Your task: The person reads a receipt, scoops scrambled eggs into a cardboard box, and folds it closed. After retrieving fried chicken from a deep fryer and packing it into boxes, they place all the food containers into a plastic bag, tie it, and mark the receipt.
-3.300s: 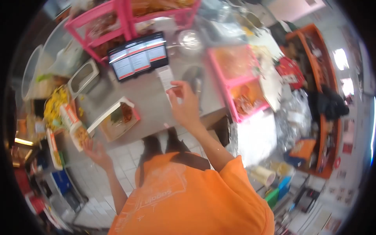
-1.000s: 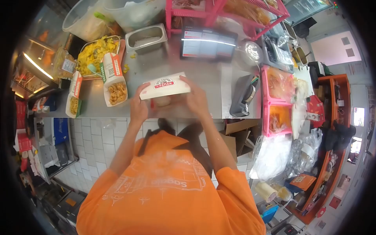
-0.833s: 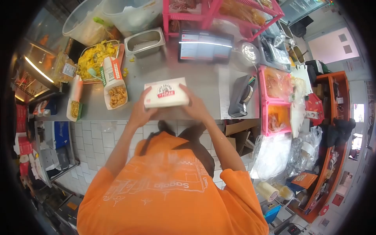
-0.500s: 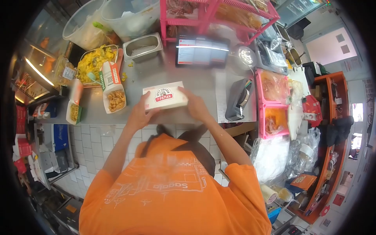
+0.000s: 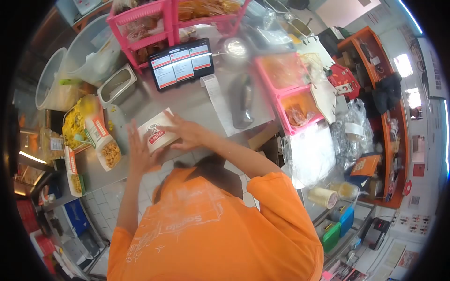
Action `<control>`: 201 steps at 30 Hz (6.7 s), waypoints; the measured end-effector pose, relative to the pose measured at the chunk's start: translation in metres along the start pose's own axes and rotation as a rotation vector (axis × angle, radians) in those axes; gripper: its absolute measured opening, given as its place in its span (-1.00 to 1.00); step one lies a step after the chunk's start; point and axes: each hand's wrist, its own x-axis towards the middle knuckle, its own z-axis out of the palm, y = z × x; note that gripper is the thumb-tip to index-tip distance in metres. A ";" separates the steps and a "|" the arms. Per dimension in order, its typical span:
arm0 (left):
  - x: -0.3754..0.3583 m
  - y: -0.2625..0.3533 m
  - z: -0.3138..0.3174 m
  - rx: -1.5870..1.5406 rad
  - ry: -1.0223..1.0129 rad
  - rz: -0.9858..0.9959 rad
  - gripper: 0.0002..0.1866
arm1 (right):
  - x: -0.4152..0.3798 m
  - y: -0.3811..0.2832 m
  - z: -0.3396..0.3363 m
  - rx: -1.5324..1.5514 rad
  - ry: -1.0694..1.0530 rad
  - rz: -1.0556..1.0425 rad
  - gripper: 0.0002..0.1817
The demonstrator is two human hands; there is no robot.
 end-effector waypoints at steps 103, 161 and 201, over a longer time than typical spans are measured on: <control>-0.088 -0.215 -0.089 -2.616 0.055 -1.298 -0.72 | 0.162 -0.151 0.144 1.510 0.144 1.020 -0.48; 0.129 0.145 0.160 -0.278 -0.199 0.053 0.16 | -0.104 0.104 -0.163 -0.010 1.242 0.631 -0.85; 0.132 0.151 0.155 -0.245 -0.243 0.035 0.25 | -0.160 0.072 -0.034 0.463 1.015 0.656 -0.89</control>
